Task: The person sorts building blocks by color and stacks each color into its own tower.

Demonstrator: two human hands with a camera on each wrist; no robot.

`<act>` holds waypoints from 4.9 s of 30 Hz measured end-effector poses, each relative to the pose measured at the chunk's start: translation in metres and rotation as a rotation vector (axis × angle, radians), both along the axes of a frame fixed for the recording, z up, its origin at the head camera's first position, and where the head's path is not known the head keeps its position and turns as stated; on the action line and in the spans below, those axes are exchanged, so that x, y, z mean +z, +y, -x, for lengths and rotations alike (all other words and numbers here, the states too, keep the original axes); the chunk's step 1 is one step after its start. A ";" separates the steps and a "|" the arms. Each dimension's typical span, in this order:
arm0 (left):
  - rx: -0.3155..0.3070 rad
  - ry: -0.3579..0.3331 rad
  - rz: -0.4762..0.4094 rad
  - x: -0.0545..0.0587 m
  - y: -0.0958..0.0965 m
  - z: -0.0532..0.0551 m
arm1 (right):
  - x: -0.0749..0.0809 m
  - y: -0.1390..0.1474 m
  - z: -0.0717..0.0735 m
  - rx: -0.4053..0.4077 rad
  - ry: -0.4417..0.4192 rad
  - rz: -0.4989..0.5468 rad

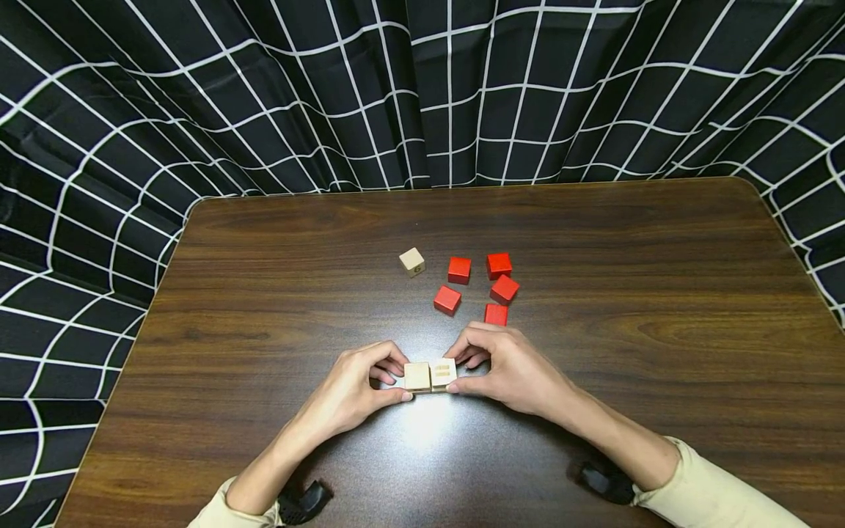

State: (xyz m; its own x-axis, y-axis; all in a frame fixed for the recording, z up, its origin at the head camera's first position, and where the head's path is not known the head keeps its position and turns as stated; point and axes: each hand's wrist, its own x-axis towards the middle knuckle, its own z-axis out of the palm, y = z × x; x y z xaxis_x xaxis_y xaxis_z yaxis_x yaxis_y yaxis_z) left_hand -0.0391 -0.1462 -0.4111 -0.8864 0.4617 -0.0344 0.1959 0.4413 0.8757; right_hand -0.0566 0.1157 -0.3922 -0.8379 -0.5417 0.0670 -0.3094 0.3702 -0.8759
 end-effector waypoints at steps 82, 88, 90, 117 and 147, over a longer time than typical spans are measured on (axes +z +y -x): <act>0.000 0.004 0.028 0.001 0.001 0.002 | 0.028 -0.024 0.087 -0.042 0.225 -0.007; 0.004 0.018 0.032 0.000 0.000 0.000 | 0.027 -0.029 0.101 -0.043 0.191 -0.046; 0.004 0.018 0.034 0.001 0.000 0.000 | 0.026 -0.031 0.105 -0.040 0.175 -0.056; 0.009 -0.005 0.032 0.002 0.000 0.001 | 0.007 -0.051 0.145 -0.096 0.006 -0.143; 0.011 -0.001 0.034 0.001 -0.001 0.002 | -0.003 -0.055 0.153 -0.150 -0.036 -0.283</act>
State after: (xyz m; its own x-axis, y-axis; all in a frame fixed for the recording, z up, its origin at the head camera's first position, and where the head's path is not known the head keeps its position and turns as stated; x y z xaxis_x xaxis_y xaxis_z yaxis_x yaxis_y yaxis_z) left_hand -0.0407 -0.1468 -0.4097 -0.8912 0.4507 -0.0510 0.1899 0.4729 0.8604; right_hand -0.2100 0.0611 -0.3954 -0.9089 -0.4049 -0.0994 -0.2038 0.6395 -0.7413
